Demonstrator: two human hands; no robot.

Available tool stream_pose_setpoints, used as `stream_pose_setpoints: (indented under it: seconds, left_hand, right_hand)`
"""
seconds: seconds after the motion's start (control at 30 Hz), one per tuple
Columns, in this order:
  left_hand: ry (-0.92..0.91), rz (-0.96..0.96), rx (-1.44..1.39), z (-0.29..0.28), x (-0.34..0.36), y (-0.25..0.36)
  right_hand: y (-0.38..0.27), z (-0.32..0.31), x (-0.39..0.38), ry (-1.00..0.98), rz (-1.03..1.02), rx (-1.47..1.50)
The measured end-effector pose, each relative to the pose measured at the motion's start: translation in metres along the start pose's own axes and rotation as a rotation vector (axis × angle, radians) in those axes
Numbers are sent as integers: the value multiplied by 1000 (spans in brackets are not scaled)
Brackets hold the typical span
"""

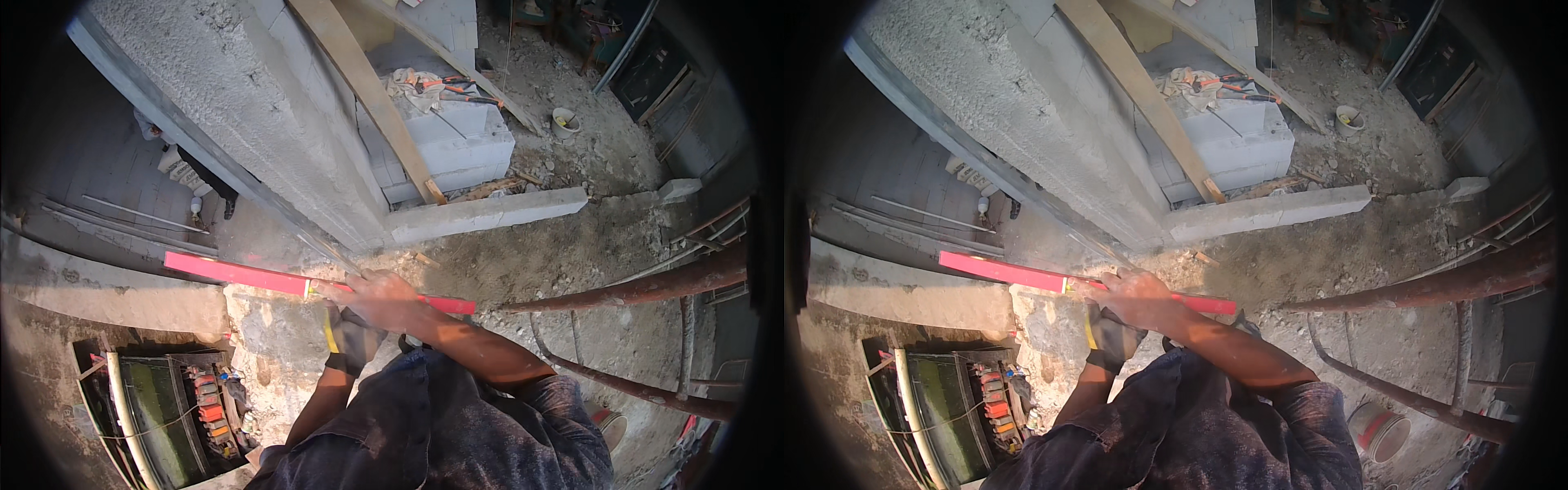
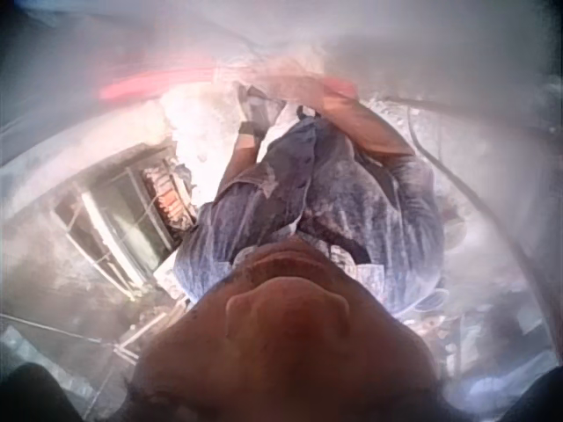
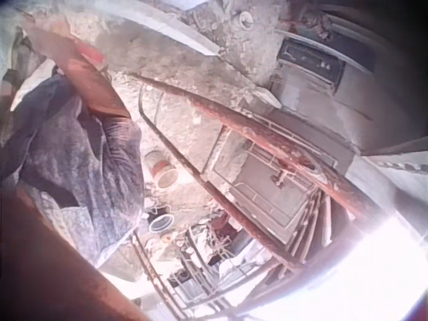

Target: The person walks through a construction site and picks up a red spirit level. They then repeatedly place the level against a vertical concrete wall to check for plumb, adjusting the tool's position multiple times while observing the bubble vials.

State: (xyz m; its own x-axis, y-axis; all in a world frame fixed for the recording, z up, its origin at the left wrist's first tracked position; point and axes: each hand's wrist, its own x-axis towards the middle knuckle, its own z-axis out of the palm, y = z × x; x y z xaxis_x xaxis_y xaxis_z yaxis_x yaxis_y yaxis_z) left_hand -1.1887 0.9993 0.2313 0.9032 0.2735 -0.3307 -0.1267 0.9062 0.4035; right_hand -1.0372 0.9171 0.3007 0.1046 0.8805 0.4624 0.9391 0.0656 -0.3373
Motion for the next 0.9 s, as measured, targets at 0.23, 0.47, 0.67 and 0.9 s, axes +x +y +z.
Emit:
stream_pose_setpoints:
  seconds: [0.23, 0.47, 0.67, 0.9]
  left_hand:
    - [-84, 871, 305, -35, -101, 235]
    - [709, 1065, 276, -13, -165, 255]
    - [998, 1130, 259, -3, -172, 212]
    - [1528, 1508, 299, -15, -126, 171]
  right_hand:
    - [68, 39, 28, -59, -202, 124]
    - [85, 86, 70, -161, -460, 285]
    - [115, 88, 78, -182, -593, 407]
    - [114, 85, 117, -340, -610, 653]
